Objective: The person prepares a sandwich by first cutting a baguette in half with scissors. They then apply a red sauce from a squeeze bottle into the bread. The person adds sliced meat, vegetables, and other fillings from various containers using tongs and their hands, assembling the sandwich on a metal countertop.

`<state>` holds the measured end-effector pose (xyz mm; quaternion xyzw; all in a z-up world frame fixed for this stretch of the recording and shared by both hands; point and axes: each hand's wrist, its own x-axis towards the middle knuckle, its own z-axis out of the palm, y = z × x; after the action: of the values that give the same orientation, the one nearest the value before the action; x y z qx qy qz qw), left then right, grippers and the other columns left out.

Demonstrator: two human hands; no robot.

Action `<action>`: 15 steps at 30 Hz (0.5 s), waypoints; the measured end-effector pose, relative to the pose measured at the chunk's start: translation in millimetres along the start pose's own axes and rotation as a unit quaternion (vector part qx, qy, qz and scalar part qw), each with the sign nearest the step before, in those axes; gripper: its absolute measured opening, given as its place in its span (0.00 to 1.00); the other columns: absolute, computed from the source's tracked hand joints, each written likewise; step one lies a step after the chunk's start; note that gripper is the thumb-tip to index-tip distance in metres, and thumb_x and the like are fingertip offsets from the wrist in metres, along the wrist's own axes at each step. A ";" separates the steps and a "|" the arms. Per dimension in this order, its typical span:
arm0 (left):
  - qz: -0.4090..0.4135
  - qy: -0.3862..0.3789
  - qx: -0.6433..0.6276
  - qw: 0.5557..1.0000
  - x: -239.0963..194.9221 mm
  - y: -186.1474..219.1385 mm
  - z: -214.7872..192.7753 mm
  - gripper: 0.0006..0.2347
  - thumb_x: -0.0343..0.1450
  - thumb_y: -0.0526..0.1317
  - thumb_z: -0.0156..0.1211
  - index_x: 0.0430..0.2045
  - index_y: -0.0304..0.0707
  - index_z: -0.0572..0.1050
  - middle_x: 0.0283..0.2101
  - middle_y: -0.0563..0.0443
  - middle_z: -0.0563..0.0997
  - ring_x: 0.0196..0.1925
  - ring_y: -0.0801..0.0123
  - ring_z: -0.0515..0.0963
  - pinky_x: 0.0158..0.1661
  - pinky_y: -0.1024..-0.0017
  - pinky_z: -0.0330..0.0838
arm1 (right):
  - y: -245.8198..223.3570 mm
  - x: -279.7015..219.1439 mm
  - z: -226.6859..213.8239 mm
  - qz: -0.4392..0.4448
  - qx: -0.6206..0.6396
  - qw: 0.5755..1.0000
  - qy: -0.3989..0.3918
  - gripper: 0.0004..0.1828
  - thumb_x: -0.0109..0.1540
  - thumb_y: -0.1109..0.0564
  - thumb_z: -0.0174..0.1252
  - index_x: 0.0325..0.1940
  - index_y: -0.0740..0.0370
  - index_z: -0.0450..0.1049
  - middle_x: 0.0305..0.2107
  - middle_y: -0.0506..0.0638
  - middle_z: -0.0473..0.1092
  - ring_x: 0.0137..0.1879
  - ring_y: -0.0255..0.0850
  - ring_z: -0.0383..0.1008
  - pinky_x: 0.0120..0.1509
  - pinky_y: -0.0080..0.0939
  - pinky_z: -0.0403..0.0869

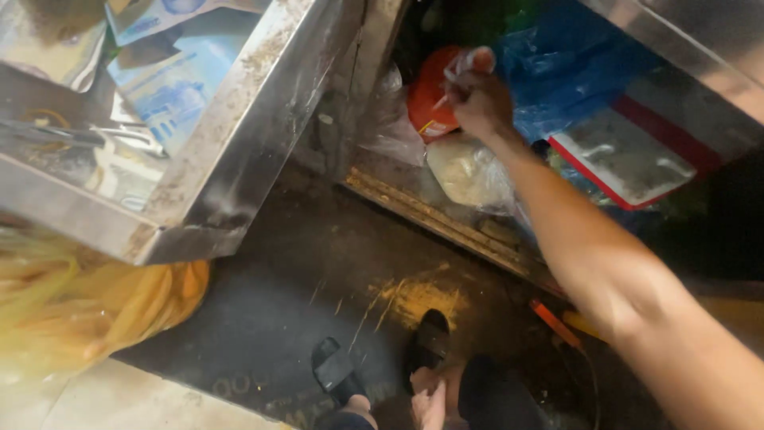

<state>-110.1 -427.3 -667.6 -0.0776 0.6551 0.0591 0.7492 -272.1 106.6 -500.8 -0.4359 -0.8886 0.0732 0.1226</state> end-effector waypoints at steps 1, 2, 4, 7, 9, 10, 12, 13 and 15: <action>0.027 0.074 -0.016 0.997 2.6 -12.0 11.8 0.18 0.64 0.62 0.56 0.42 0.62 0.72 0.48 0.50 0.77 0.52 0.54 0.77 0.50 0.64 0.67 | -13.0 -15.4 -5.1 0.036 0.056 0.998 0.001 0.14 0.66 0.46 0.54 0.53 0.43 0.80 0.42 0.50 0.79 0.45 0.49 0.79 0.44 0.47 0.73; 0.056 0.154 -0.030 0.986 7.1 -21.1 14.8 0.14 0.61 0.59 0.63 0.18 0.54 0.82 0.32 0.45 0.81 0.40 0.50 0.80 0.42 0.67 0.70 | -29.8 -26.5 -8.9 0.071 0.116 0.991 0.006 0.11 0.66 0.43 0.60 0.47 0.42 0.83 0.38 0.45 0.81 0.40 0.39 0.81 0.42 0.38 0.73; 0.058 0.125 -0.025 0.990 -107.4 53.1 -23.3 0.21 0.60 0.60 0.62 0.32 0.43 0.80 0.39 0.43 0.83 0.46 0.48 0.81 0.45 0.64 0.70 | -40.4 -31.7 -7.4 0.177 0.287 0.941 0.016 0.07 0.61 0.53 0.65 0.43 0.52 0.83 0.32 0.43 0.78 0.38 0.32 0.77 0.43 0.33 0.73; 0.030 0.024 -0.076 0.996 0.4 18.5 -8.5 0.33 0.64 0.65 0.60 0.59 0.45 0.71 0.61 0.49 0.71 0.65 0.57 0.70 0.60 0.66 0.65 | -56.1 -63.8 -54.8 0.224 0.379 0.898 0.009 0.08 0.59 0.56 0.68 0.42 0.57 0.84 0.32 0.41 0.78 0.40 0.26 0.74 0.46 0.30 0.72; -0.006 -0.049 -0.136 0.990 78.8 -36.9 14.9 0.36 0.69 0.68 0.58 0.72 0.59 0.62 0.76 0.57 0.57 0.77 0.68 0.58 0.71 0.71 0.60 | -73.4 -83.1 -98.4 0.169 0.310 0.935 -0.011 0.10 0.62 0.49 0.64 0.44 0.53 0.84 0.38 0.42 0.80 0.45 0.27 0.76 0.49 0.32 0.71; 0.082 0.030 -0.092 0.992 84.2 -43.0 25.2 0.24 0.66 0.62 0.62 0.53 0.56 0.75 0.57 0.58 0.73 0.60 0.72 0.73 0.58 0.73 0.68 | -84.7 -94.6 -123.7 0.225 0.288 0.930 -0.019 0.07 0.61 0.49 0.64 0.38 0.51 0.83 0.31 0.39 0.74 0.40 0.26 0.69 0.44 0.33 0.67; 0.165 0.111 -0.045 0.979 62.2 -37.7 26.3 0.15 0.63 0.56 0.66 0.34 0.53 0.88 0.37 0.60 0.90 0.42 0.76 0.88 0.45 0.75 0.77 | -106.7 -114.8 -165.3 0.283 0.268 0.920 -0.029 0.07 0.61 0.48 0.65 0.32 0.50 0.82 0.24 0.35 0.68 0.36 0.26 0.62 0.40 0.34 0.62; 0.072 0.068 -0.005 0.995 34.6 -26.2 16.5 0.18 0.65 0.58 0.59 0.40 0.54 0.87 0.46 0.58 0.87 0.50 0.69 0.84 0.50 0.73 0.74 | -117.5 -124.4 -182.4 0.308 0.287 0.905 -0.063 0.09 0.60 0.49 0.64 0.39 0.53 0.83 0.30 0.39 0.74 0.39 0.27 0.68 0.46 0.34 0.67; -0.021 0.019 0.040 0.999 4.9 -25.0 14.2 0.22 0.67 0.59 0.51 0.47 0.56 0.85 0.55 0.57 0.83 0.58 0.61 0.81 0.55 0.70 0.72 | -133.9 -142.4 -219.4 0.338 0.300 0.887 -0.093 0.14 0.59 0.50 0.64 0.45 0.56 0.84 0.36 0.44 0.80 0.43 0.28 0.75 0.52 0.33 0.71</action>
<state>-90.9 -449.1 -669.7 -0.0621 0.6691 0.0156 0.7404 -227.6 -82.8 -280.6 -0.6431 -0.6308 0.4134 0.1324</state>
